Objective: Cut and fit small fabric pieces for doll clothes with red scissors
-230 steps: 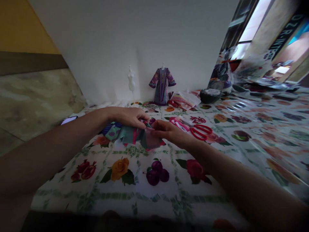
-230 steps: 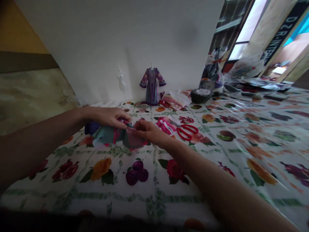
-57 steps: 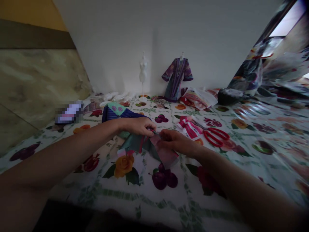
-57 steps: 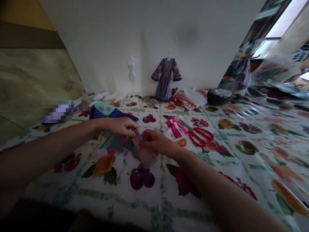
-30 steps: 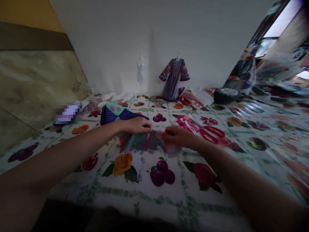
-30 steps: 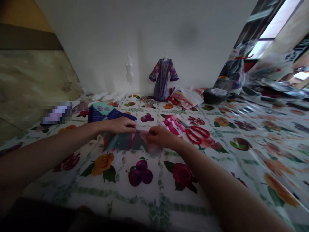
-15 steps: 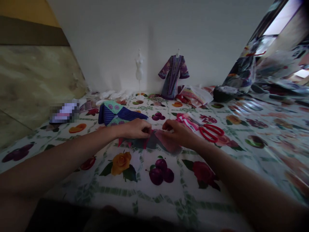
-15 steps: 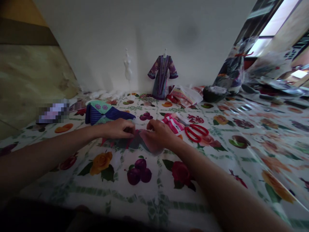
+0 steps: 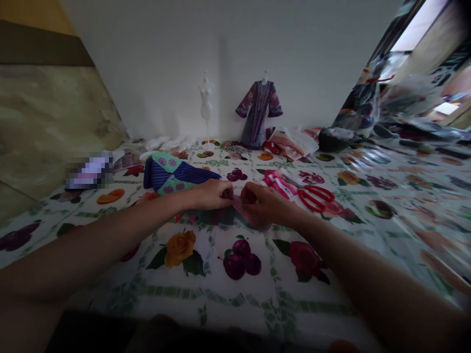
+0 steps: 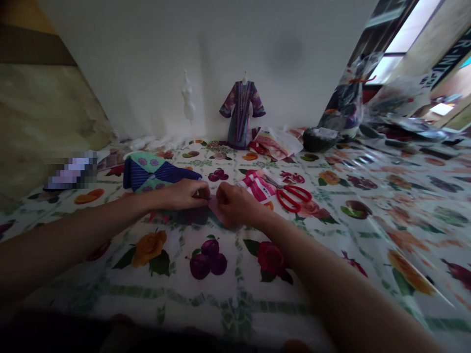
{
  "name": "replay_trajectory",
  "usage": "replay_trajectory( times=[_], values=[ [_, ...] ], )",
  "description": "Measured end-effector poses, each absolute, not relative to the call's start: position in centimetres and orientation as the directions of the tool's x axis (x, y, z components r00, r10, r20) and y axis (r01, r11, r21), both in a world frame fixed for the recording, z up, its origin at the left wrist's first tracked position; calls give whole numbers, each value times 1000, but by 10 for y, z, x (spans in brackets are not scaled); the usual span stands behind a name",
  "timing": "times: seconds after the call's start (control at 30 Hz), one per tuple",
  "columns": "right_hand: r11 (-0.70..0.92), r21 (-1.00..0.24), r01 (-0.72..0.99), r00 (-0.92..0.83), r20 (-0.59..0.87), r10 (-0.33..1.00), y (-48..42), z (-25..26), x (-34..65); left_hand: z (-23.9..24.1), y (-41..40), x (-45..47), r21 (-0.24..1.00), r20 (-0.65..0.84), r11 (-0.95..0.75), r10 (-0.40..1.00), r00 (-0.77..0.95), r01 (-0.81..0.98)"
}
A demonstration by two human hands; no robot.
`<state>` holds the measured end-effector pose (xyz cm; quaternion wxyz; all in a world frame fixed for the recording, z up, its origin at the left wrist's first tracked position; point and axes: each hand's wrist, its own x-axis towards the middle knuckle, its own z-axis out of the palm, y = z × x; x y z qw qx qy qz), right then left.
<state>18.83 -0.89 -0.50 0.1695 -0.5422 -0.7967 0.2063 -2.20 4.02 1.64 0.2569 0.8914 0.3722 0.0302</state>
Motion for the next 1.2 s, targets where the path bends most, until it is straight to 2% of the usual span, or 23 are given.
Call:
replay_trajectory(
  times=[0.2,0.47,0.77,0.93,1.1,1.2],
  values=[
    [349,-577,738,-386,62,920,-8,-3,188,13,42,-9,462,-135,-606,674,726,648],
    [318,-595,738,-338,83,938,-1,4,200,16,38,-12,461,-156,-586,686,711,667],
    [274,-579,768,-385,-76,920,-5,24,211,22,36,-13,474,-166,-560,701,693,680],
    [264,-575,774,-378,-85,922,-6,27,212,21,37,-12,470,-164,-549,715,680,691],
    [250,-508,824,-345,-101,933,-6,28,212,18,40,-12,461,-133,-535,747,651,708],
    [242,-519,820,-346,-112,932,-5,26,214,18,41,-13,465,-133,-522,757,640,715]
  ],
)
